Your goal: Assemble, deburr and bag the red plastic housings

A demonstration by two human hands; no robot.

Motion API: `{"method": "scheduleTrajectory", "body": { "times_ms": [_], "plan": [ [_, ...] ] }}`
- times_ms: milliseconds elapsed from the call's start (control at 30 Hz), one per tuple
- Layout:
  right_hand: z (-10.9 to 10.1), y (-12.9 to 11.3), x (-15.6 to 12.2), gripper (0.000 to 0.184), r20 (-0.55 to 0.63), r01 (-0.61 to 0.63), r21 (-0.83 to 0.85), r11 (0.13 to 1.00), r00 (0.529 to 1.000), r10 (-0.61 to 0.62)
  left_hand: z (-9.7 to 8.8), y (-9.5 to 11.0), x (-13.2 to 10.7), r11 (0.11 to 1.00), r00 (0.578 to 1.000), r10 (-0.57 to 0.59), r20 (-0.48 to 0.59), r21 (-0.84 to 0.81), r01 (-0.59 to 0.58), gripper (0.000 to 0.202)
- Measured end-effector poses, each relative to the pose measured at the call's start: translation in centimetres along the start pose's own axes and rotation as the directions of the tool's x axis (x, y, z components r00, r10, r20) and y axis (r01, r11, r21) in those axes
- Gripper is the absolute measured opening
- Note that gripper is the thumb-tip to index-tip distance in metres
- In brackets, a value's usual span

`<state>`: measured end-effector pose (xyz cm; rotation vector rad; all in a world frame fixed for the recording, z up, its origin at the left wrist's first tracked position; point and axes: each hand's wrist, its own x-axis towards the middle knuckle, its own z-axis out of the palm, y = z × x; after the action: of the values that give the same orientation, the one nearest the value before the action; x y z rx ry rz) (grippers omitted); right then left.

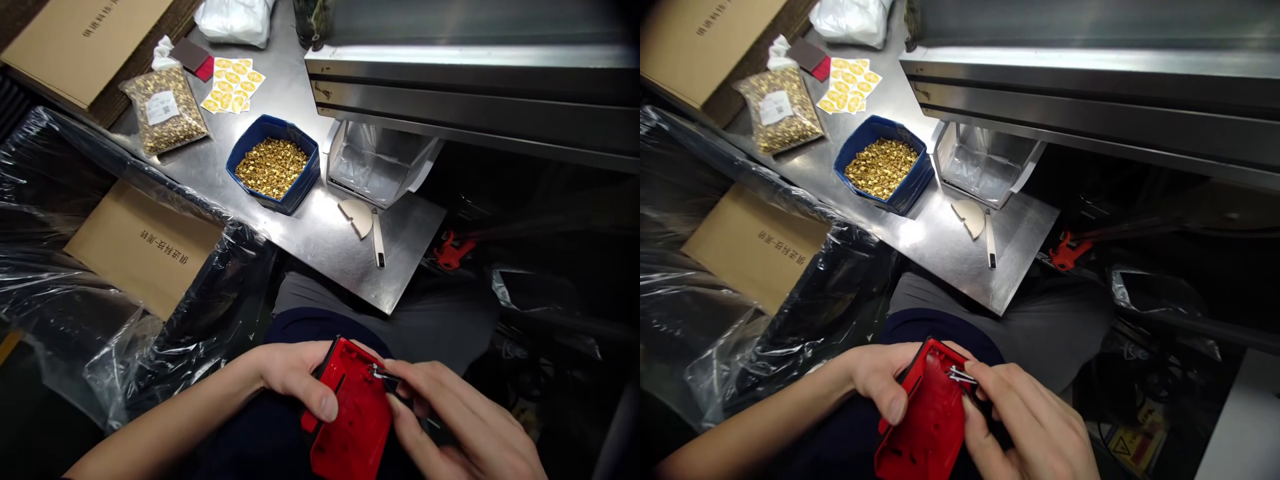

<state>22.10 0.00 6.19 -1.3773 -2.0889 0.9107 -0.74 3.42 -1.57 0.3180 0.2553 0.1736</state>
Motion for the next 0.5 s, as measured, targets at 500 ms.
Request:
{"method": "scheduleTrajectory", "body": {
  "times_ms": [500],
  "plan": [
    [1.4, -0.7, 0.6, 0.033, 0.039, 0.081, -0.216, 0.973, 0.996, -0.074, -0.3, -0.5, 0.1, 0.998, 0.999, -0.018, 0.049, 0.057, 0.015, 0.054]
  ]
}}
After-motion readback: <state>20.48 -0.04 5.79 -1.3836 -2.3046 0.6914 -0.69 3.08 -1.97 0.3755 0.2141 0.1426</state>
